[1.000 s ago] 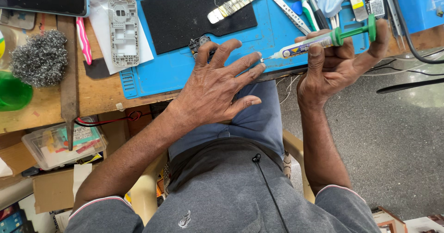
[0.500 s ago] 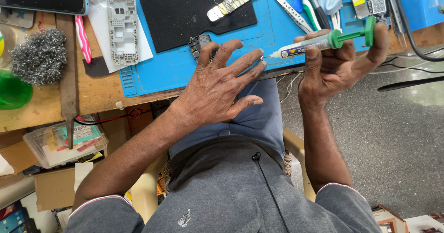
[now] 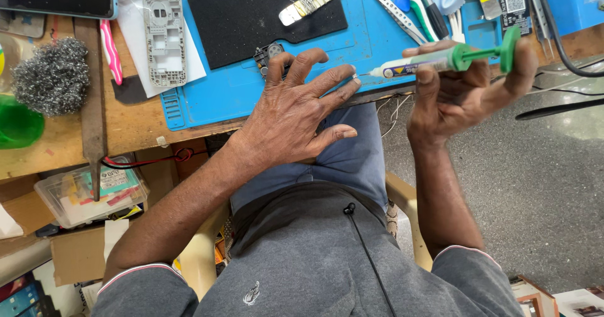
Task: The person sits at an electronics repair bench and solders a small circuit board with a soldering iron. They first clean the iron tip on a steel wool pad, then hold the board steady on the bench while applying the iron to its contacts, repositioning the board between soldering passes.
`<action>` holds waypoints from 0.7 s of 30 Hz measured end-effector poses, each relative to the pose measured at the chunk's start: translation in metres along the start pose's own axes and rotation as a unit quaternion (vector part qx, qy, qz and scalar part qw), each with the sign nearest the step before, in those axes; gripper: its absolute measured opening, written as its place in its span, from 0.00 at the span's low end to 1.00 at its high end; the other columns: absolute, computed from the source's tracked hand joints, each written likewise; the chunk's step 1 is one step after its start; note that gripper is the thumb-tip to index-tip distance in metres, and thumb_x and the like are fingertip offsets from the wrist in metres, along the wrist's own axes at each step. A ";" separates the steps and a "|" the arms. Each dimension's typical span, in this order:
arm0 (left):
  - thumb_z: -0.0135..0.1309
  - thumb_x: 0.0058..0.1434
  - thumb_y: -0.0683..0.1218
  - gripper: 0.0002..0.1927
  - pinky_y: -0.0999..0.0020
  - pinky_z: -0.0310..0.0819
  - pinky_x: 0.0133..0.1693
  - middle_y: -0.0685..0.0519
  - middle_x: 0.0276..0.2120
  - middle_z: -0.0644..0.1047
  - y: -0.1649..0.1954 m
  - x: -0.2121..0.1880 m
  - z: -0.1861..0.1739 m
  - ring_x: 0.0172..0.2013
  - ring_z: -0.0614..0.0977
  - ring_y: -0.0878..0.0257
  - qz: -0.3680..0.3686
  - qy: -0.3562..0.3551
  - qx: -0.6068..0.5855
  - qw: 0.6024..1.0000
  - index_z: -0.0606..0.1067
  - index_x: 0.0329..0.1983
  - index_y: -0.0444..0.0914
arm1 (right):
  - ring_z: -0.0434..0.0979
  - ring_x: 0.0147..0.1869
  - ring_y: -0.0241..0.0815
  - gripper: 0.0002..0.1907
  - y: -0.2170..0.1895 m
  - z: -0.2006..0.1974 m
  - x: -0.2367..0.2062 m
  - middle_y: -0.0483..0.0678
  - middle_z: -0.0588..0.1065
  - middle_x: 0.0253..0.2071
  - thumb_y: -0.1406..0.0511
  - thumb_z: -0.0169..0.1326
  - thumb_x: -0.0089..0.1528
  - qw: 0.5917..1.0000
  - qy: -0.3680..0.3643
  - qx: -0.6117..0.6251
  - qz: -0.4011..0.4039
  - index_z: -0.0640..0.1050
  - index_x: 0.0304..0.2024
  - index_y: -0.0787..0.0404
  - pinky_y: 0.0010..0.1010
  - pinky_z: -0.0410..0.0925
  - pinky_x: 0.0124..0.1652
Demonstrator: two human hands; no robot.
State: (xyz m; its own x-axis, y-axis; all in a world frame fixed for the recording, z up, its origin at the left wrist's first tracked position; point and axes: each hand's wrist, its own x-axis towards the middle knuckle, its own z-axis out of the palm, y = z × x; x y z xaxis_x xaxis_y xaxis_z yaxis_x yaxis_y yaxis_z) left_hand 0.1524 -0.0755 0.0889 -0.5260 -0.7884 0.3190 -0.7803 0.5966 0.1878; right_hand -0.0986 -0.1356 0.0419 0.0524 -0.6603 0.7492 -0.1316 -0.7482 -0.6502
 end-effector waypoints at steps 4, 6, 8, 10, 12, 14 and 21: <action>0.45 0.70 0.74 0.38 0.49 0.46 0.66 0.53 0.65 0.72 0.000 0.001 0.000 0.66 0.62 0.52 0.001 0.000 0.004 1.000 0.77 0.65 0.42 | 0.82 0.43 0.47 0.43 0.011 0.002 -0.005 0.58 0.77 0.47 0.72 0.60 0.79 0.995 0.050 0.062 0.054 0.43 0.76 0.41 0.29 0.77 0.42; 0.45 0.69 0.74 0.38 0.48 0.46 0.66 0.53 0.65 0.72 0.000 0.001 0.000 0.66 0.62 0.52 0.000 -0.001 0.006 1.000 0.77 0.65 0.43 | 0.82 0.43 0.47 0.44 0.015 0.003 -0.007 0.58 0.77 0.47 0.72 0.61 0.80 0.993 0.057 0.077 0.062 0.42 0.77 0.41 0.29 0.75 0.42; 0.45 0.69 0.74 0.38 0.49 0.46 0.66 0.53 0.65 0.72 0.000 0.001 -0.001 0.67 0.62 0.52 -0.002 -0.008 -0.007 1.000 0.77 0.65 0.42 | 0.82 0.44 0.47 0.44 0.018 0.003 -0.009 0.58 0.77 0.48 0.73 0.61 0.80 0.994 0.050 0.071 0.062 0.42 0.77 0.40 0.29 0.75 0.42; 0.46 0.69 0.74 0.39 0.49 0.46 0.66 0.53 0.65 0.72 0.000 0.001 -0.001 0.67 0.62 0.52 -0.002 -0.009 -0.010 1.000 0.77 0.65 0.42 | 0.82 0.44 0.47 0.44 0.019 0.002 -0.011 0.58 0.77 0.48 0.73 0.61 0.80 0.993 0.050 0.079 0.068 0.42 0.77 0.40 0.29 0.75 0.43; 0.46 0.69 0.74 0.38 0.48 0.45 0.66 0.54 0.65 0.72 0.000 0.001 -0.001 0.67 0.61 0.52 -0.001 -0.004 -0.004 1.000 0.77 0.65 0.43 | 0.83 0.44 0.48 0.44 0.020 0.002 -0.012 0.58 0.77 0.48 0.73 0.60 0.80 0.993 0.045 0.080 0.068 0.42 0.77 0.39 0.30 0.76 0.44; 0.45 0.69 0.74 0.38 0.48 0.45 0.67 0.54 0.65 0.72 -0.001 0.001 -0.001 0.67 0.61 0.51 0.000 -0.006 -0.005 1.000 0.77 0.66 0.43 | 0.83 0.45 0.48 0.44 0.020 0.002 -0.011 0.59 0.77 0.49 0.73 0.60 0.80 0.995 0.038 0.070 0.063 0.42 0.76 0.39 0.30 0.77 0.44; 0.44 0.70 0.75 0.38 0.49 0.44 0.67 0.56 0.66 0.72 -0.002 0.000 -0.001 0.68 0.60 0.52 0.008 -0.001 0.028 1.000 0.77 0.66 0.44 | 0.84 0.44 0.48 0.45 0.022 0.002 -0.011 0.59 0.78 0.48 0.72 0.61 0.79 0.995 0.044 0.061 0.062 0.41 0.76 0.40 0.29 0.77 0.42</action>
State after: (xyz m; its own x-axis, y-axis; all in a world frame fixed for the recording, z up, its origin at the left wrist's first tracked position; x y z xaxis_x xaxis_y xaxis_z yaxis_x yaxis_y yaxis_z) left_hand 0.1541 -0.0768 0.0891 -0.5392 -0.7792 0.3195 -0.7892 0.5999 0.1312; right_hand -0.1000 -0.1453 0.0194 -0.0442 -0.7437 0.6671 -0.0099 -0.6673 -0.7447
